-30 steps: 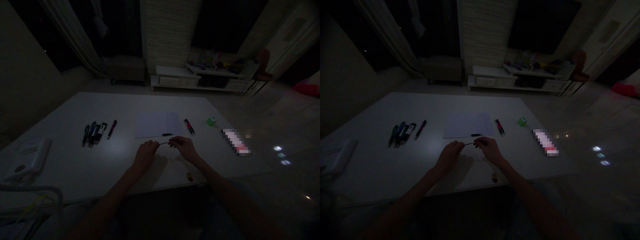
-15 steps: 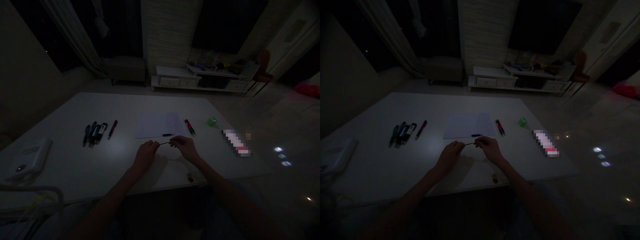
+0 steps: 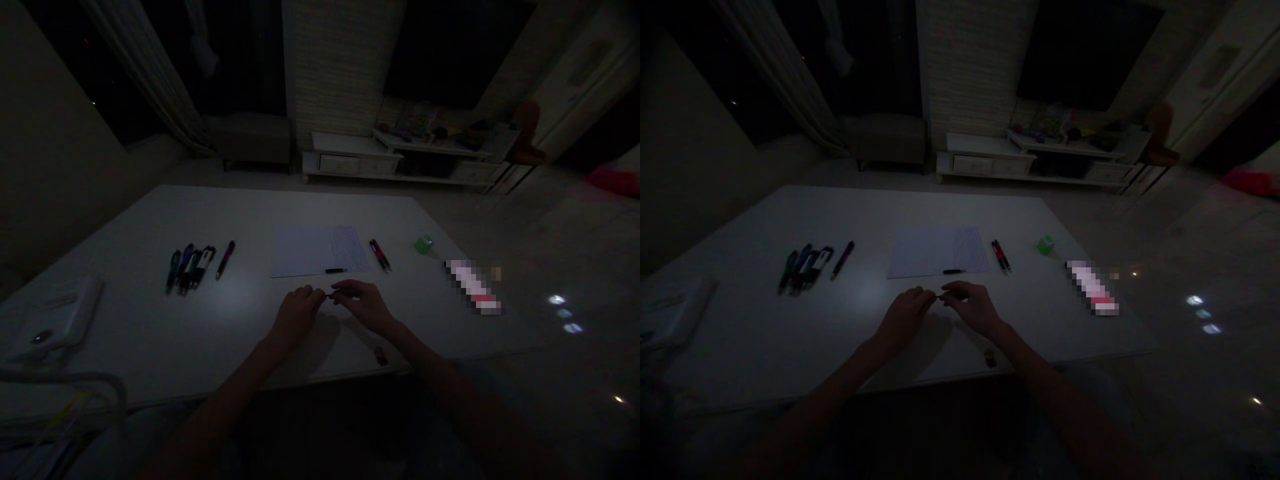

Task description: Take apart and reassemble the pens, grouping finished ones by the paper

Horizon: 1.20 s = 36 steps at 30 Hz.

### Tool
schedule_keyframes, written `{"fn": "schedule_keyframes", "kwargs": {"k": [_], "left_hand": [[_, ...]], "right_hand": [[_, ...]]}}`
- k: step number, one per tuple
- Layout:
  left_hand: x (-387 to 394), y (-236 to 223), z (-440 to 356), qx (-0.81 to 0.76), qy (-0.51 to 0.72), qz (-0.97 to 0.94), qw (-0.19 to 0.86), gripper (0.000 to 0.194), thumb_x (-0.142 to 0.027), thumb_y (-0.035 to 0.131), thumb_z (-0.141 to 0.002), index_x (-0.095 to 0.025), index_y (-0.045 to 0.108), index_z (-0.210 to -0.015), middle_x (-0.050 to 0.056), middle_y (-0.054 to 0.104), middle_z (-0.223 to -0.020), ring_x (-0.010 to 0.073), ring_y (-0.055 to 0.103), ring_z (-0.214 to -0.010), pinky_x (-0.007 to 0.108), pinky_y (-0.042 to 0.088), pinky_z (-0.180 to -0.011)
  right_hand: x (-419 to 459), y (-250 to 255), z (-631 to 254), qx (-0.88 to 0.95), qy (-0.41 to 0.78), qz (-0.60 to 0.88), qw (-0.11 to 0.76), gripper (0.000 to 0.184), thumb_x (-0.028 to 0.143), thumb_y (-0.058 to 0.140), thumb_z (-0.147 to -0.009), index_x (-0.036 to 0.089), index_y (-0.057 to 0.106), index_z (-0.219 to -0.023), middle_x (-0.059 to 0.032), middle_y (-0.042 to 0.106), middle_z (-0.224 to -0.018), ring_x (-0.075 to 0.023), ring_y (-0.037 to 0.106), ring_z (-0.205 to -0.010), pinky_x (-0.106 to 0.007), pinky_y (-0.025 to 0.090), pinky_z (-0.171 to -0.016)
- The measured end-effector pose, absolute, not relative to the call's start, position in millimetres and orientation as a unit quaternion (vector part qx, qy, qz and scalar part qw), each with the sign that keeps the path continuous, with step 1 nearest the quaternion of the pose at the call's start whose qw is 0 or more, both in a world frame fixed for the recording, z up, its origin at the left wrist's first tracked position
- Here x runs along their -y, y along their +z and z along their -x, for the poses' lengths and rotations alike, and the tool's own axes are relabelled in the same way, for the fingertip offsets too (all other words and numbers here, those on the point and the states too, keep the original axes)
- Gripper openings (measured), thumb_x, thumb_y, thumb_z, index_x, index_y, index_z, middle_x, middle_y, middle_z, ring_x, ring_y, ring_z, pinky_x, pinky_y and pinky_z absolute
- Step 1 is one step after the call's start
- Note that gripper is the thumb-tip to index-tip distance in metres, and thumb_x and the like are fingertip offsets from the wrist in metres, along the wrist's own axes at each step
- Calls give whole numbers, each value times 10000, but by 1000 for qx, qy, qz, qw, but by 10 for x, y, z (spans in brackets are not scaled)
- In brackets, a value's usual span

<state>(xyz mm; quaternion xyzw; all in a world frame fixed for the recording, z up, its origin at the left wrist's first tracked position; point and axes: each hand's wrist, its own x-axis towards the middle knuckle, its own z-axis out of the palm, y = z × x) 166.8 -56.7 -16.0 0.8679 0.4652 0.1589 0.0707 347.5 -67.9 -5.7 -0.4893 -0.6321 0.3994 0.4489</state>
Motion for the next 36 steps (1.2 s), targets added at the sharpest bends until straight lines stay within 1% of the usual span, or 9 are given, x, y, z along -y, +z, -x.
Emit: {"fn": "schedule_keyframes", "kwargs": {"k": [5, 9, 13, 16, 19, 21, 25, 27, 36], "left_hand": [[561, -143, -1665, -475, 167, -859, 97, 222, -280, 344, -926, -203, 552, -940, 25, 545, -827, 145, 518, -741, 257, 372, -674], [537, -120, -1633, -488, 196, -844, 107, 235, -285, 328, -929, -198, 546, -931, 26, 541, -825, 146, 520, -753, 257, 379, -684], [526, -117, -1607, -495, 206, -838, 104, 261, -297, 307, -934, -197, 547, -911, 28, 543, -818, 149, 524, -759, 263, 384, -699], [520, -118, -1594, -498, 204, -837, 101, 268, -307, 301, -935, -201, 547, -917, 27, 543, -808, 149, 528, -760, 263, 383, -705], [501, -123, -1579, -501, 206, -835, 97, 252, -297, 314, -933, -202, 547, -924, 29, 548, -822, 149, 527, -764, 263, 381, -705], [480, -131, -1565, -506, 203, -833, 93, 245, -293, 322, -930, -204, 550, -926, 31, 553, -833, 150, 525, -765, 264, 380, -700], [447, -154, -1532, -519, 202, -827, 79, 244, -285, 321, -931, -206, 552, -943, 40, 567, -862, 158, 533, -803, 272, 384, -722], [443, -159, -1518, -519, 203, -827, 72, 250, -291, 316, -932, -205, 550, -944, 42, 572, -871, 162, 533, -812, 275, 386, -725], [474, -120, -1541, -514, 183, -836, 65, 251, -291, 318, -932, -207, 554, -951, 39, 562, -865, 155, 525, -782, 267, 372, -697]], "right_hand": [[616, -121, -3553, 655, 402, 494, 405, 376, 281, 660, -688, 192, 604, -1049, -35, 694, -800, -161, 654, -710, -291, 513, -661], [364, -277, -3724, 713, 242, 554, 355, 232, 249, 617, -735, 176, 652, -952, -41, 657, -773, -152, 596, -687, -306, 479, -681], [93, -452, -3775, 751, 77, 572, 322, 286, 234, 606, -751, 187, 644, -1030, -95, 595, -946, -210, 529, -902, -360, 427, -816], [-9, -525, -3766, 751, 22, 584, 306, 250, 263, 605, -762, 205, 664, -997, -109, 564, -1001, -235, 484, -961, -379, 401, -839], [-35, -524, -3776, 740, 19, 599, 305, 131, 263, 612, -756, 202, 691, -840, -106, 571, -964, -238, 476, -961, -380, 392, -839], [-26, -472, -3787, 729, 36, 604, 320, 96, 243, 604, -757, 195, 680, -792, -101, 590, -932, -235, 491, -949, -378, 395, -828], [97, -275, -3800, 708, 144, 589, 363, 132, 221, 556, -782, 187, 640, -878, -56, 643, -842, -186, 561, -786, -329, 430, -725], [227, -176, -3813, 707, 186, 565, 383, 157, 230, 548, -790, 193, 634, -916, -43, 657, -846, -162, 569, -721, -298, 436, -675], [602, 22, -3802, 734, 184, 483, 440, 157, 231, 523, -823, 200, 648, -913, -54, 637, -843, -151, 566, -739, -282, 444, -672]]}}
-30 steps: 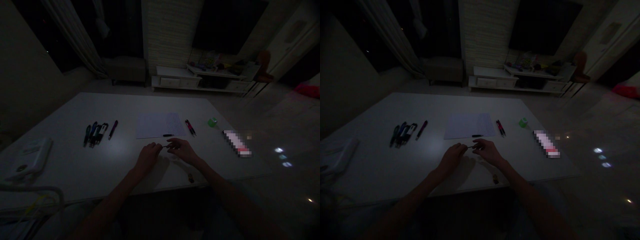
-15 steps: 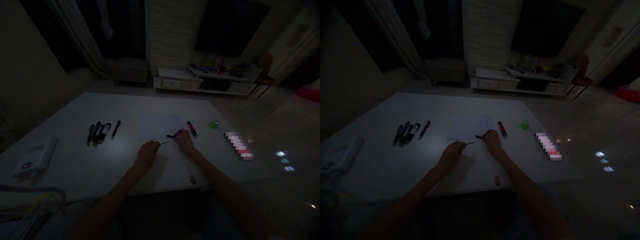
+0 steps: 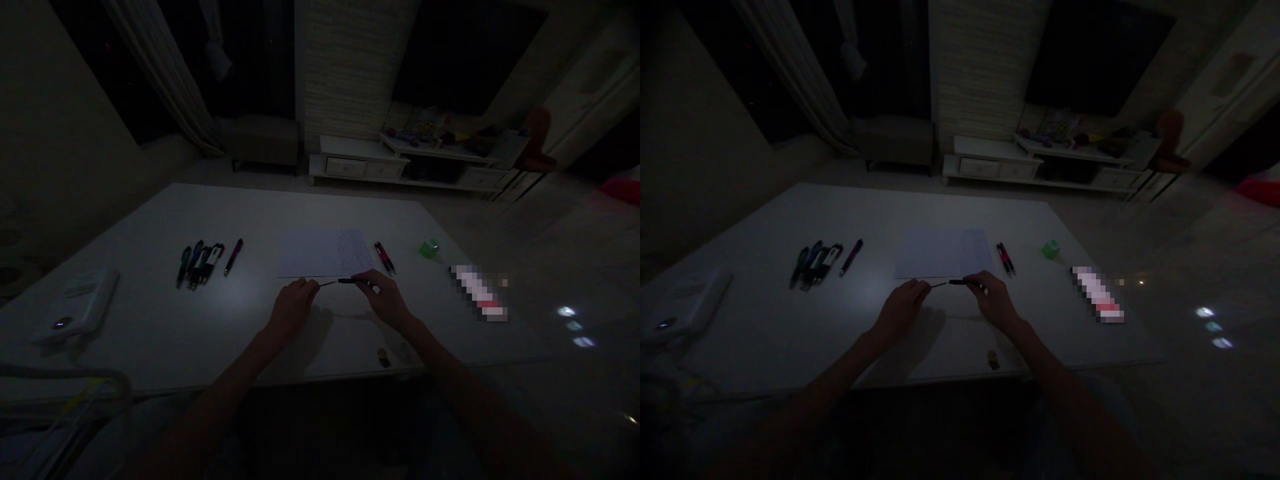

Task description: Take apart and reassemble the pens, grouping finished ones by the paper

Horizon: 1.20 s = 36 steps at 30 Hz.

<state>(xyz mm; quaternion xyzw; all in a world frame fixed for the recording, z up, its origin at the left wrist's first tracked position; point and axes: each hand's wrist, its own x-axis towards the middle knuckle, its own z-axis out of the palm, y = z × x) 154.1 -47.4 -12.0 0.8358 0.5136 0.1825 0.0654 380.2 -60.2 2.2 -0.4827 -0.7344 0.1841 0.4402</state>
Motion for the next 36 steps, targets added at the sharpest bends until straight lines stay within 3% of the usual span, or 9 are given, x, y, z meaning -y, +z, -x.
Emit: {"fn": "schedule_keyframes", "kwargs": {"k": [36], "left_hand": [[509, -154, -1615, -481, 199, -848, 102, 236, -311, 360, -921, -206, 569, -953, 40, 581, -840, 156, 545, -771, 282, 400, -710]], "right_hand": [[637, 20, -3678, 725, 229, 481, 436, 175, 272, 558, -791, 211, 662, -917, -49, 649, -817, -149, 590, -713, -277, 471, -637]]}}
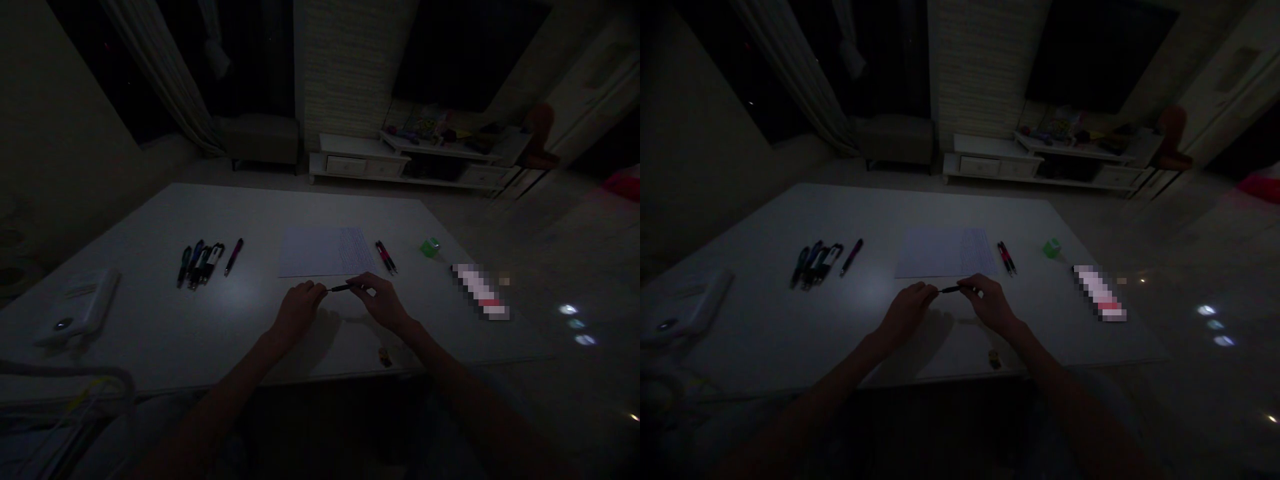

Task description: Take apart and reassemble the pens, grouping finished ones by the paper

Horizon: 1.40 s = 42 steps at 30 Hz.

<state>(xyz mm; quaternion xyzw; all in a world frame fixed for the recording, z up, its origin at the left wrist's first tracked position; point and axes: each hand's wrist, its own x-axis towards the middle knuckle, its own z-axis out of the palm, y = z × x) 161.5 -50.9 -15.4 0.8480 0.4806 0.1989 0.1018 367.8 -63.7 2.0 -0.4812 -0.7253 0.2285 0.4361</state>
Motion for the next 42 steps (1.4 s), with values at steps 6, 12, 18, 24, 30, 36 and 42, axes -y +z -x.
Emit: {"fn": "schedule_keyframes", "kwargs": {"k": [6, 12, 18, 24, 30, 36, 42], "left_hand": [[521, -222, -1653, -451, 259, -839, 162, 163, -267, 497, -866, -187, 569, -988, 53, 628, -921, 168, 573, -863, 299, 428, -779], [556, -198, -1657, -448, 293, -835, 127, 161, -289, 494, -868, -175, 593, -924, 54, 628, -860, 162, 567, -816, 294, 434, -756], [548, -187, -1607, -419, 258, -869, 51, 209, -317, 447, -890, -186, 587, -975, 60, 627, -870, 172, 553, -817, 330, 402, -777], [478, -189, -1558, -438, 282, -848, 95, 173, -277, 470, -880, -184, 591, -963, 46, 627, -866, 166, 557, -825, 302, 425, -772], [473, -169, -1559, -426, 286, -846, 146, 183, -297, 482, -873, -192, 603, -963, 39, 635, -866, 156, 570, -815, 301, 439, -773], [488, -177, -1576, -435, 275, -848, 123, 183, -272, 491, -869, -188, 608, -982, 47, 643, -871, 162, 580, -817, 304, 438, -780], [473, -193, -1563, -428, 292, -850, 99, 148, -244, 531, -847, -179, 616, -949, 43, 643, -837, 161, 581, -793, 287, 445, -743]], "right_hand": [[677, -57, -3601, 691, 265, 512, 436, 168, 307, 609, -747, 210, 681, -864, -39, 689, -808, -159, 627, -731, -289, 485, -696], [695, -29, -3570, 674, 280, 523, 440, 162, 336, 614, -731, 200, 679, -792, -27, 680, -692, -154, 615, -620, -266, 473, -605], [696, -76, -3454, 637, 316, 582, 395, 429, 457, 453, -833, 174, 579, -535, 7, 526, -428, -115, 506, -420, -231, 392, -477], [694, -90, -3472, 663, 380, 514, 389, 348, 442, 465, -828, 174, 548, -623, 9, 551, -545, -106, 510, -509, -215, 389, -510], [669, -95, -3469, 654, 423, 503, 376, 331, 475, 461, -823, 178, 515, -689, 31, 503, -544, -100, 473, -490, -212, 367, -493], [646, -69, -3445, 648, 418, 516, 374, 426, 485, 362, -866, 180, 469, -588, 35, 449, -476, -91, 419, -443, -216, 336, -472], [669, -59, -3438, 621, 453, 523, 369, 471, 521, 325, -861, 180, 441, -558, 37, 415, -456, -87, 384, -417, -217, 315, -447]]}}
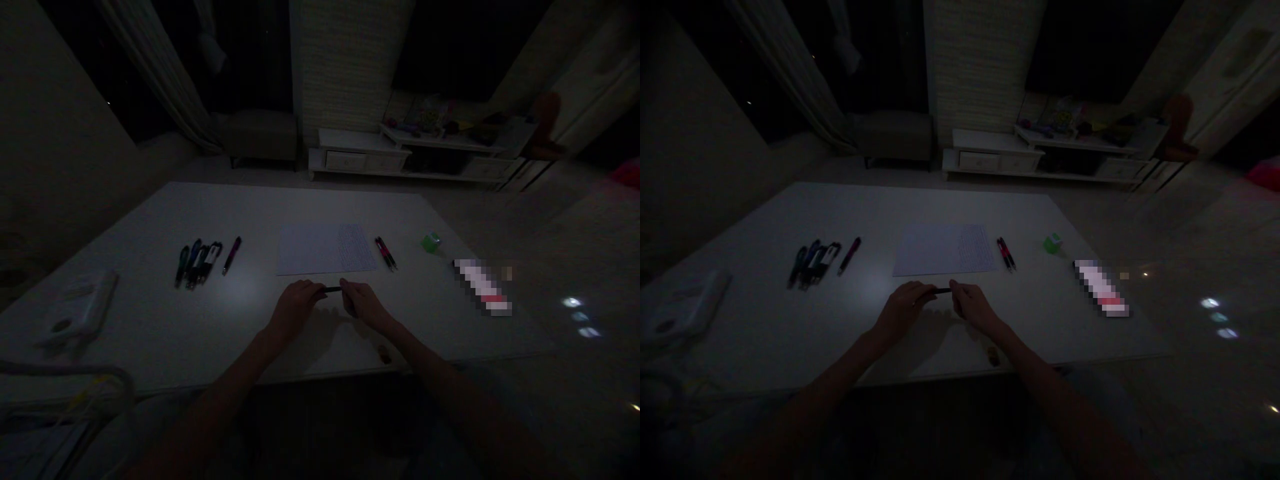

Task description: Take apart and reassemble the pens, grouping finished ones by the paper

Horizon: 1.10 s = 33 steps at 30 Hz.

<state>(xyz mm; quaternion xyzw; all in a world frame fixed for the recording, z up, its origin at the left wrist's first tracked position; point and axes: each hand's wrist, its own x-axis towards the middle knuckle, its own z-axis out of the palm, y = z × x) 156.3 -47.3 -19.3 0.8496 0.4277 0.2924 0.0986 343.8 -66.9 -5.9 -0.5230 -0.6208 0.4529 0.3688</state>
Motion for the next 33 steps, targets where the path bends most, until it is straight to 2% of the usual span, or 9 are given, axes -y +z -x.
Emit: {"fn": "schedule_keyframes", "kwargs": {"k": [4, 8, 12, 16, 21, 26, 28, 31, 33], "left_hand": [[462, -206, -1558, -423, 315, -844, 96, 141, -255, 537, -843, -181, 619, -931, 39, 643, -815, 158, 582, -775, 287, 453, -723], [456, -223, -1555, -408, 327, -847, 93, 148, -281, 537, -843, -190, 625, -920, 39, 650, -819, 156, 583, -768, 290, 456, -713], [471, -224, -1562, -399, 332, -851, 78, 155, -297, 527, -849, -192, 629, -901, 31, 655, -790, 147, 583, -737, 284, 453, -693], [485, -215, -1562, -382, 329, -862, 47, 163, -305, 531, -848, -186, 634, -890, 33, 665, -788, 147, 578, -718, 299, 438, -705], [489, -193, -1557, -395, 332, -854, 65, 164, -297, 518, -855, -183, 632, -884, 25, 663, -778, 143, 581, -717, 281, 437, -684], [493, -137, -1515, -351, 328, -876, 37, 153, -293, 524, -854, -190, 626, -903, 22, 676, -824, 141, 577, -725, 294, 415, -704], [493, -118, -1497, -349, 300, -888, 20, 142, -285, 539, -845, -188, 627, -901, 29, 675, -814, 152, 573, -727, 303, 406, -699], [501, -108, -1506, -372, 267, -888, 41, 123, -269, 551, -836, -184, 636, -864, 29, 668, -774, 155, 576, -720, 298, 411, -694], [514, -111, -1531, -386, 263, -882, 69, 123, -262, 542, -841, -189, 641, -837, 20, 664, -756, 148, 580, -715, 287, 418, -692]], "right_hand": [[669, -58, -3443, 640, 427, 516, 376, 385, 505, 424, -825, 175, 486, -638, 27, 482, -538, -92, 430, -482, -215, 332, -487], [683, -17, -3461, 631, 450, 523, 354, 468, 513, 307, -867, 180, 452, -572, 32, 418, -467, -92, 382, -429, -224, 306, -460], [704, -25, -3456, 679, 388, 508, 361, 363, 493, 441, -823, 173, 507, -667, 17, 496, -581, -103, 446, -538, -223, 328, -529], [718, -71, -3430, 617, 466, 543, 328, 508, 526, 266, -874, 180, 424, -537, 33, 376, -437, -95, 369, -427, -229, 291, -463], [732, -44, -3465, 696, 375, 504, 349, 338, 486, 487, -801, 169, 523, -689, 20, 498, -598, -98, 427, -554, -223, 305, -535], [728, -167, -3425, 578, 556, 496, 331, 495, 556, 321, -845, 187, 380, -520, 55, 324, -423, -74, 287, -387, -225, 239, -419], [725, -195, -3414, 559, 580, 506, 309, 519, 563, 284, -852, 181, 418, -529, 51, 332, -411, -77, 291, -369, -226, 231, -404], [729, -135, -3452, 647, 475, 512, 306, 409, 513, 424, -825, 152, 550, -677, 12, 491, -540, -97, 423, -494, -224, 308, -490], [742, -73, -3488, 702, 391, 506, 314, 312, 454, 484, -815, 159, 569, -758, 2, 544, -647, -106, 462, -594, -228, 334, -568]]}}
